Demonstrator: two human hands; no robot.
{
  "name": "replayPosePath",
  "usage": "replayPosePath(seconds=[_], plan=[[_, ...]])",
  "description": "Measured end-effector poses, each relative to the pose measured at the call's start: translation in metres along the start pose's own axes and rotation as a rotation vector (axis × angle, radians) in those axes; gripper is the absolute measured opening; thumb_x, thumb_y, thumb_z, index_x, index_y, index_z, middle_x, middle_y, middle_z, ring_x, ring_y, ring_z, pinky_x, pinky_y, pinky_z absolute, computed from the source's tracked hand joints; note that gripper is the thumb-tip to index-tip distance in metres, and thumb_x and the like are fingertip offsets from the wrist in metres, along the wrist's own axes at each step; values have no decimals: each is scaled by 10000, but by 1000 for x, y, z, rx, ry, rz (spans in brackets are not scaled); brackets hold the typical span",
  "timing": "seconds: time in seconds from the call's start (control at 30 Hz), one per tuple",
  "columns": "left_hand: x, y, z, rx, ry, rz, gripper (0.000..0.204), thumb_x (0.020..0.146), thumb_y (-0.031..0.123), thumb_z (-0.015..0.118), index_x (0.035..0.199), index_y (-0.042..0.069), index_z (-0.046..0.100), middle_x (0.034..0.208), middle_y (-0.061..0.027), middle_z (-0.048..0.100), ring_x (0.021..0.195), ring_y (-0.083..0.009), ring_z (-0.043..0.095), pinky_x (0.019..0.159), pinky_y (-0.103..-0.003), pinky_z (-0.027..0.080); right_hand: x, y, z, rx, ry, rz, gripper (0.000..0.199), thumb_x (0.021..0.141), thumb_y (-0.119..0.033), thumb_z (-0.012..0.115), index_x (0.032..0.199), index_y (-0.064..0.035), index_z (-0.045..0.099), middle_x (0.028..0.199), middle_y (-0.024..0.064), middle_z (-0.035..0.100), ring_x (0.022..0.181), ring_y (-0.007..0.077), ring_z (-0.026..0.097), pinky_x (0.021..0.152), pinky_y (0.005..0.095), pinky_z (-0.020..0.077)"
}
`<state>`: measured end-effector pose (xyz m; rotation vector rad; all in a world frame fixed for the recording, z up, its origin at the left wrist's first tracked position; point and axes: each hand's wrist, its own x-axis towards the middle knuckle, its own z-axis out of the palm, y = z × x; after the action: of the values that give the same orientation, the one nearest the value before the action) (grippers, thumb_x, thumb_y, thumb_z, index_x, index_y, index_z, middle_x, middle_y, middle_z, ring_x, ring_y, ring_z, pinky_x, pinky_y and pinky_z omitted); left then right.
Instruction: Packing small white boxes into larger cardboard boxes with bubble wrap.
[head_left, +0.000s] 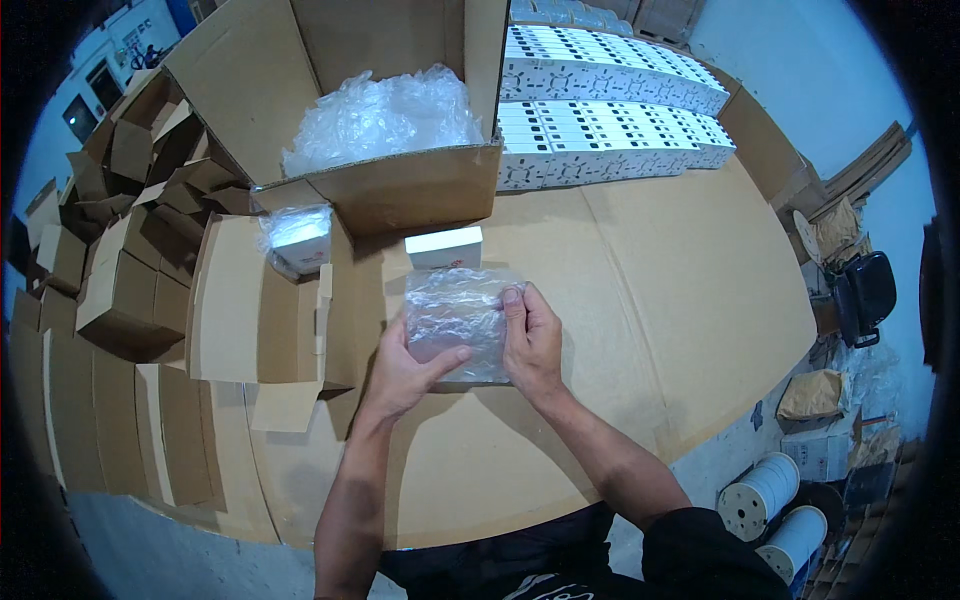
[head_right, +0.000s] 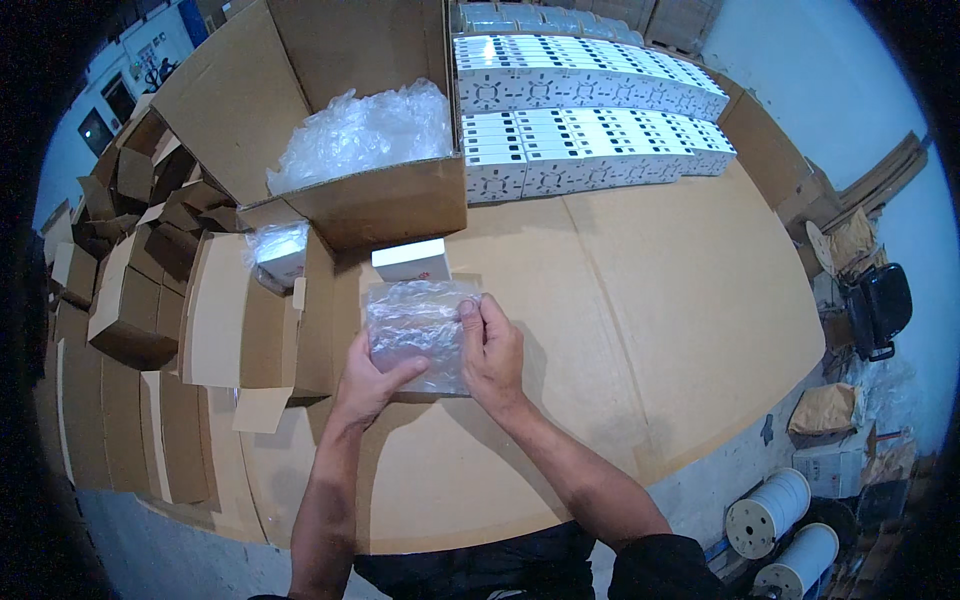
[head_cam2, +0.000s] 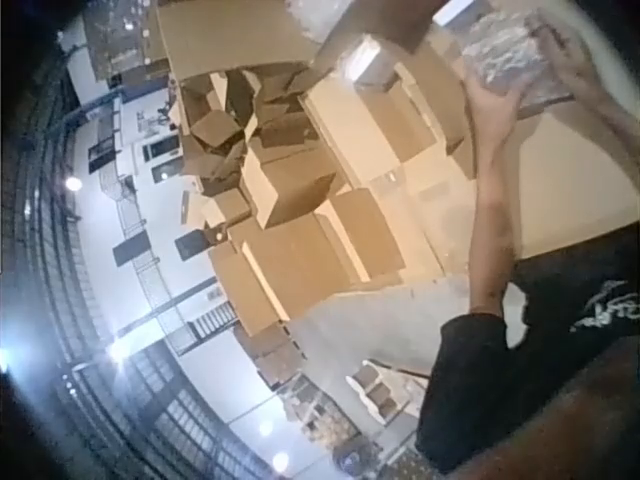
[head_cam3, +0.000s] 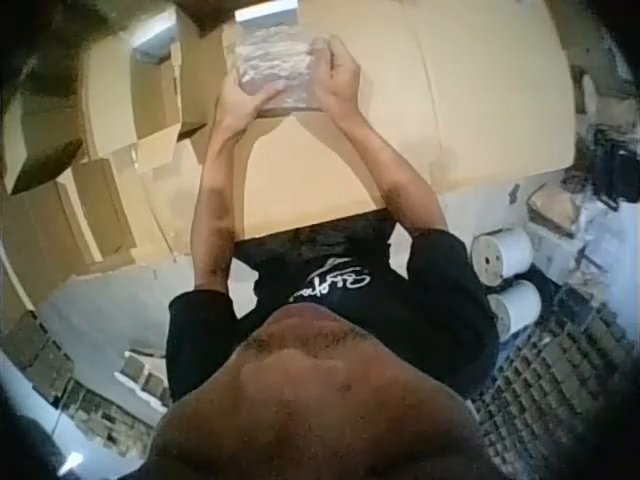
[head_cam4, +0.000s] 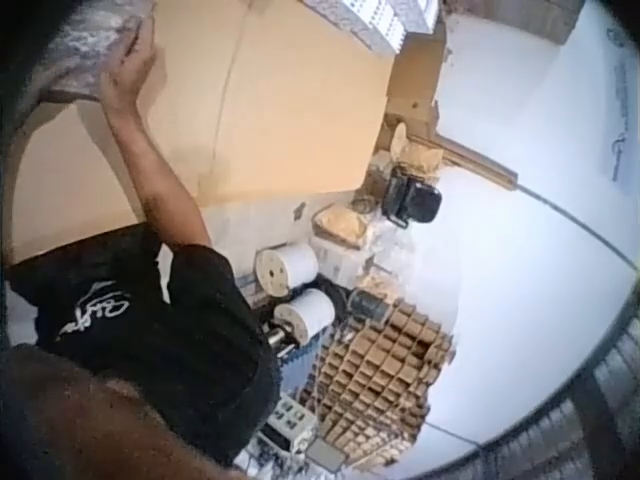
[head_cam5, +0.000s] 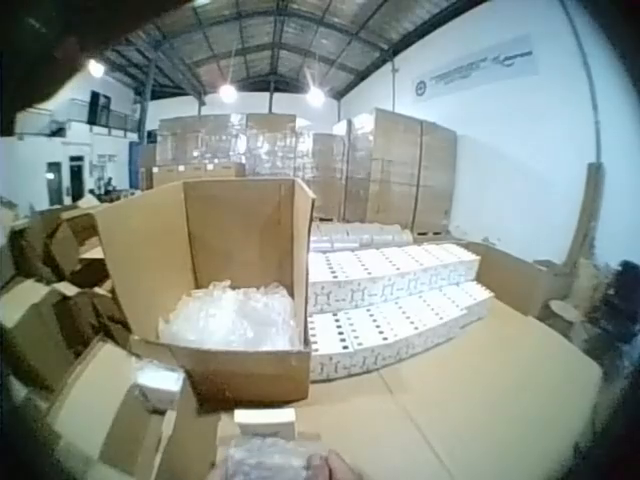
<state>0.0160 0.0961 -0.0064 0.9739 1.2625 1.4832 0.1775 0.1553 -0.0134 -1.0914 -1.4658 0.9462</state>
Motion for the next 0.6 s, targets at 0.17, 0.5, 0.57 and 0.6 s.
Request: replayPosePath(seconds=[0.17, 0.5, 0.57, 0.6], plan=[[1, -2, -1, 237, -169, -125, 446, 837, 149, 851, 1193, -27, 648, 1106, -111, 735, 1012, -171, 693, 897, -335, 562, 14, 2, -10, 254, -157, 80, 185, 1054, -193, 579, 1013, -33, 663, 784, 51, 646, 721, 94, 583, 645, 253, 459], [-1, -3, 4, 293, -142, -14, 323, 874, 75, 776, 1162, -22, 666, 1058, -121, 756, 988, -181, 719, 907, -345, 566, 47, -60, -35, -504, -265, -652, 271, 798, -106, 792, 1052, -70, 702, 1159, 97, 630, 1098, 285, 584, 866, 390, 482], [0, -1, 6, 297, -131, 1, 322, 874, 66, 769, 1166, -22, 664, 1058, -121, 757, 993, -183, 719, 908, -347, 565, 45, -57, -34, -543, -297, -650, 256, 789, -100, 793, 1024, -72, 696, 1172, 95, 615, 1113, 290, 572, 891, 401, 468], [0, 0, 6, 285, -124, -11, 332, 870, 69, 777, 1167, -23, 662, 1059, -121, 756, 998, -185, 718, 909, -346, 564, 45, -55, -34, -580, -331, -646, 242, 779, -94, 795, 996, -75, 691, 1184, 94, 599, 1129, 295, 560, 915, 411, 454]])
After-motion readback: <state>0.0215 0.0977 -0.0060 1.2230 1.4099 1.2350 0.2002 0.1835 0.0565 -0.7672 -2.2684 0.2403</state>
